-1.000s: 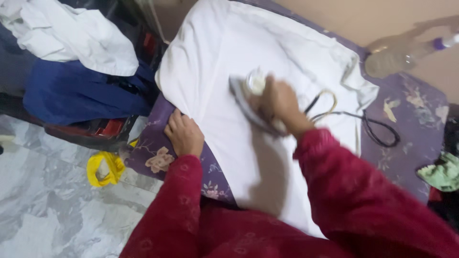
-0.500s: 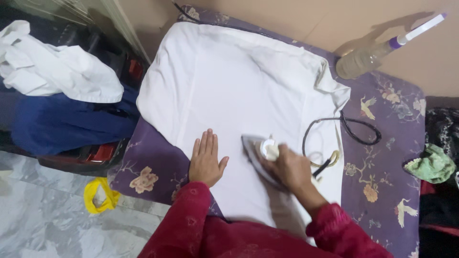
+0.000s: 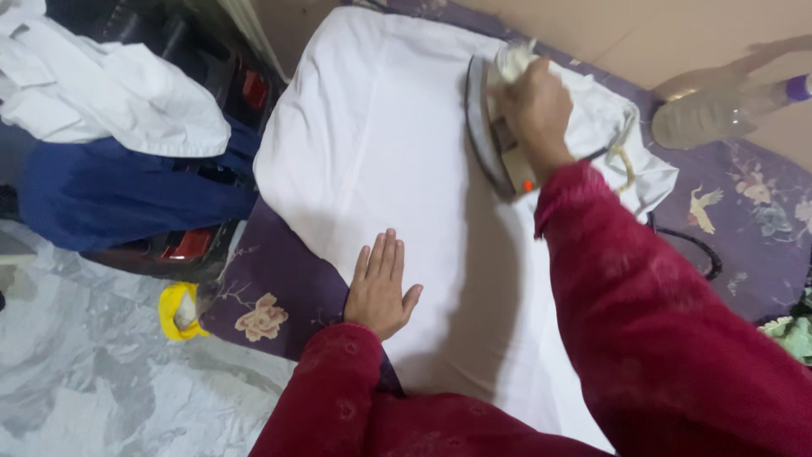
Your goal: The person irons a white shirt on a floral-patterned ironing board. They repeatedly smooth the fabric with their hands, reposition the shirt, and use a steam iron to press different sections of the garment.
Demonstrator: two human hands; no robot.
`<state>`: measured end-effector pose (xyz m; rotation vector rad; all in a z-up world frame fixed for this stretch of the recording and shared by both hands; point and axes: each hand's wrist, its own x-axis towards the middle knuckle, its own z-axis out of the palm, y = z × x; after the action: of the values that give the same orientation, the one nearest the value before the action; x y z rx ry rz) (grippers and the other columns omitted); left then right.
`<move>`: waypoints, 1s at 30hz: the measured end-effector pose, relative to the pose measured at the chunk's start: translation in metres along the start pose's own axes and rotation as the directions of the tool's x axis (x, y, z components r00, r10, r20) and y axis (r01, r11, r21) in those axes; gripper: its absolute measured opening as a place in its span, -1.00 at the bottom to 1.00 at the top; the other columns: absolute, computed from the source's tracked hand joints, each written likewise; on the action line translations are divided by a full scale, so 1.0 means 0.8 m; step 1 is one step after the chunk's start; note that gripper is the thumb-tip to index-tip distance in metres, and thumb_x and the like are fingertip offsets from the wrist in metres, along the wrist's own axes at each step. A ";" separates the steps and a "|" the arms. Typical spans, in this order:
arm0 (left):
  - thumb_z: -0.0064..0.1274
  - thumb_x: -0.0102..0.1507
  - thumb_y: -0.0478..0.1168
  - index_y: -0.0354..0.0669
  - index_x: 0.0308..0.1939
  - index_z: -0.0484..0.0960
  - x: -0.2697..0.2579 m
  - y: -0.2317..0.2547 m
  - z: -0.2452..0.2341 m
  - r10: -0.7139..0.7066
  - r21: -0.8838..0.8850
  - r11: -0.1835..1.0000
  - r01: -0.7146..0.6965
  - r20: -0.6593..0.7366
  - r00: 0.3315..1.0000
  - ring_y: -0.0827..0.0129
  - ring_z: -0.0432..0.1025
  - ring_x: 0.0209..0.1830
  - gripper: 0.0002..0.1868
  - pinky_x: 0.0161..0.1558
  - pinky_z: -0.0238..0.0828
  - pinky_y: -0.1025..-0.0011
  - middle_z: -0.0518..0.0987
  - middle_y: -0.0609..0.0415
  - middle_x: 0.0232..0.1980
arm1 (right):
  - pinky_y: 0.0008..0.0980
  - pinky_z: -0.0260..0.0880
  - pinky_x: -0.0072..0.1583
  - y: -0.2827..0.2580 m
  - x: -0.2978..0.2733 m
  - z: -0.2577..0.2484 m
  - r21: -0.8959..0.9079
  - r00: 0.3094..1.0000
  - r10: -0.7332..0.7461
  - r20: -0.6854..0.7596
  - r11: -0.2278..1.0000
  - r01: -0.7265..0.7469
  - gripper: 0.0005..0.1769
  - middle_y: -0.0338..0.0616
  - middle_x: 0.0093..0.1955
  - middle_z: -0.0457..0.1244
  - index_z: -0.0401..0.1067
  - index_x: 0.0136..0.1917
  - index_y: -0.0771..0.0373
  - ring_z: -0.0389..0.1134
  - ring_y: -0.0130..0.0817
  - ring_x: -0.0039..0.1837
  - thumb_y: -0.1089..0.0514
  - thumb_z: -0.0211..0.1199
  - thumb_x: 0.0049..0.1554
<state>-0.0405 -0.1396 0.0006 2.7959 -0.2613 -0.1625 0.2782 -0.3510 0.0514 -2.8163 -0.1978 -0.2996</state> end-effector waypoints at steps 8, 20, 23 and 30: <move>-0.30 0.36 0.21 -0.43 0.52 0.06 -0.001 -0.008 0.006 0.015 -0.024 1.000 -0.015 -0.022 1.000 0.05 -0.18 0.65 -0.13 0.55 -0.33 0.07 -0.04 -0.26 0.63 | -0.02 0.46 0.06 0.016 0.098 0.043 0.070 0.986 -0.012 0.164 0.998 0.001 -0.49 0.31 -0.11 0.38 0.48 -0.08 0.43 0.46 0.21 -0.03 -0.11 0.50 0.12; -0.27 0.36 0.20 -0.42 0.52 0.03 -0.001 -0.001 0.004 0.018 0.028 0.999 -0.018 -0.005 1.000 0.07 -0.21 0.65 -0.13 0.55 -0.36 0.09 -0.10 -0.26 0.64 | 0.13 0.36 -0.22 0.030 -0.285 -0.080 0.098 0.951 -0.049 0.306 0.995 0.020 -0.41 0.28 -0.28 0.34 0.18 0.17 0.50 0.39 0.29 -0.21 0.02 0.32 0.10; -0.24 0.35 0.20 -0.42 0.52 0.03 0.002 -0.002 0.003 0.010 -0.005 1.000 -0.010 -0.016 1.000 0.08 -0.20 0.65 -0.13 0.55 -0.35 0.08 -0.09 -0.24 0.64 | 0.12 0.36 -0.22 0.004 -0.386 -0.140 0.029 0.926 0.093 0.366 0.993 -0.112 -0.51 0.25 -0.35 0.33 0.20 0.02 0.40 0.39 0.28 -0.26 -0.01 0.33 0.12; -0.23 0.35 0.20 -0.44 0.51 0.02 0.002 -0.002 0.007 0.019 0.032 0.999 -0.019 0.000 1.000 0.06 -0.20 0.64 -0.12 0.54 -0.35 0.07 -0.09 -0.25 0.63 | 0.09 0.37 -0.18 0.000 -0.360 -0.153 -0.033 0.906 0.291 0.308 0.955 -0.296 -0.51 0.22 -0.35 0.34 0.24 -0.10 0.35 0.40 0.24 -0.25 -0.11 0.34 0.13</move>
<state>-0.0395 -0.1400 -0.0052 2.8238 -0.2932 -0.1548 -0.0234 -0.4191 0.1004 -2.8093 0.1593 0.2144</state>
